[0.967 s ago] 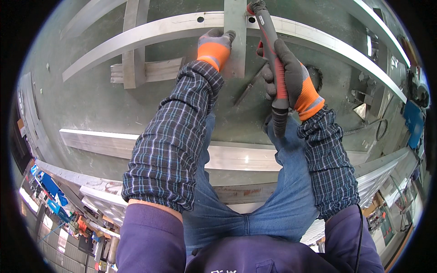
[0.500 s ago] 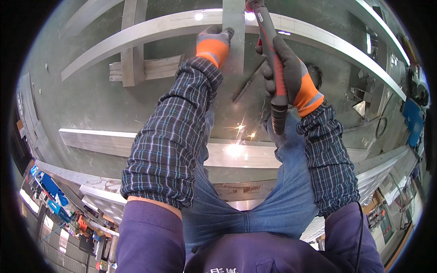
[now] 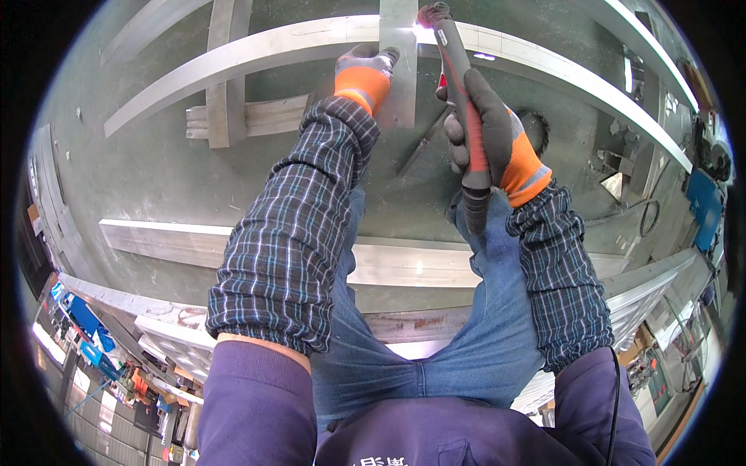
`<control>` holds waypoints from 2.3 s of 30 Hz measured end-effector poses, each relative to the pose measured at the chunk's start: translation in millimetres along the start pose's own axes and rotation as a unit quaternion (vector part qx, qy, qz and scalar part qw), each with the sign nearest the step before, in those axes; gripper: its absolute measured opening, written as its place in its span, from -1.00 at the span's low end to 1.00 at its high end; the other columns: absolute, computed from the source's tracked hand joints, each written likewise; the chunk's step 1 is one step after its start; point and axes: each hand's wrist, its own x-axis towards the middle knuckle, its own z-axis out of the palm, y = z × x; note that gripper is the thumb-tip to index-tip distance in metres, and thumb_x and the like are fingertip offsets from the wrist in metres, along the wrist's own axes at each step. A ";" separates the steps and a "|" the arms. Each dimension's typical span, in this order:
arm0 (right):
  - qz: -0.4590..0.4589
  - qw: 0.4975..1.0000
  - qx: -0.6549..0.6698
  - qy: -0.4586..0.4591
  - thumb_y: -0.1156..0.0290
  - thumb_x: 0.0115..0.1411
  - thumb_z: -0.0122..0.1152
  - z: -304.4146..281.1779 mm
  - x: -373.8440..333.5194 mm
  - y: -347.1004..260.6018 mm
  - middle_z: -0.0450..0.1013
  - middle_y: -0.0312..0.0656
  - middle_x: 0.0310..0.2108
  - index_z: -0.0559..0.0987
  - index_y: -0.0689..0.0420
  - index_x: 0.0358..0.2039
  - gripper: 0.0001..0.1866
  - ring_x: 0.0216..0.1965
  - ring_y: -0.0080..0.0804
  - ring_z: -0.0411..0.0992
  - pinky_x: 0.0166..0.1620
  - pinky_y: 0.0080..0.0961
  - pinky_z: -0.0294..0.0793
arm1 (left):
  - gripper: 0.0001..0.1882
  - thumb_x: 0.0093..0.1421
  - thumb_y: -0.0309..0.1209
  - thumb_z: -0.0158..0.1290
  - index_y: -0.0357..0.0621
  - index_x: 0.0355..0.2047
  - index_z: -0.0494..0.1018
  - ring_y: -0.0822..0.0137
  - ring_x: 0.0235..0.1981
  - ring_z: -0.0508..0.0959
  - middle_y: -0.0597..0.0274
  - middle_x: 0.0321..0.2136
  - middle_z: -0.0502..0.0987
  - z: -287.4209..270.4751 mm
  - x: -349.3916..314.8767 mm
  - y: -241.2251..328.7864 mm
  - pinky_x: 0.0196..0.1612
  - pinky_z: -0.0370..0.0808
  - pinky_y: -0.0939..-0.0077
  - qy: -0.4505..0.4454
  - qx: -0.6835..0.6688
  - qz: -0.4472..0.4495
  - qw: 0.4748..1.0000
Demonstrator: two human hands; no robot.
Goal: The person sits on the floor and uses a handheld welding tool to attach small metal plates to a larger curved metal frame. They repeatedly position the plates and weld them in place, moving along the frame to complete multiple attachment points.
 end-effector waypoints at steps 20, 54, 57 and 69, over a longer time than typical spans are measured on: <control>0.016 1.000 -0.013 0.001 -0.32 0.35 -0.03 -1.4 -2.4 4.6 0.31 -0.37 -0.58 0.43 0.12 0.13 -0.27 -0.72 -0.56 0.31 -0.60 -0.47 0.39 | -0.29 0.14 -0.12 0.35 -0.47 0.11 0.46 0.00 0.06 0.60 -0.20 0.03 0.59 -4.8 -6.8 8.6 0.16 0.48 0.28 -0.024 -0.030 0.001 0.999; -0.006 0.997 0.031 -0.064 -0.26 0.41 -0.09 22.4 -9.4 -11.6 0.32 -0.37 -0.56 0.44 0.08 0.18 -0.33 -0.71 -0.55 0.29 -0.59 -0.48 0.36 | -0.27 0.18 -0.12 0.30 -0.42 0.19 0.40 -0.02 0.15 0.52 -0.17 0.13 0.53 -69.1 -21.6 13.8 0.22 0.42 0.28 -0.031 -0.042 -0.017 0.998; -0.003 0.996 0.055 -0.063 -0.23 0.42 -0.08 26.2 -8.8 -14.7 0.33 -0.37 -0.57 0.43 0.05 0.15 -0.38 -0.74 -0.55 0.26 -0.61 -0.48 0.35 | -0.17 0.17 -0.07 0.31 -0.46 0.24 0.33 -0.03 0.17 0.51 -0.23 0.17 0.48 -73.8 -19.0 14.2 0.24 0.41 0.27 -0.053 -0.035 -0.002 0.998; -0.012 0.991 0.067 -0.114 -0.27 0.39 -0.10 18.4 5.4 -12.4 0.33 -0.38 -0.56 0.45 0.09 0.05 -0.36 -0.69 -0.56 0.33 -0.59 -0.44 0.44 | -0.10 0.19 0.02 0.26 -0.53 0.25 0.28 -0.01 0.15 0.52 -0.27 0.14 0.50 -80.9 -33.3 27.6 0.20 0.44 0.30 -0.081 -0.023 -0.041 0.996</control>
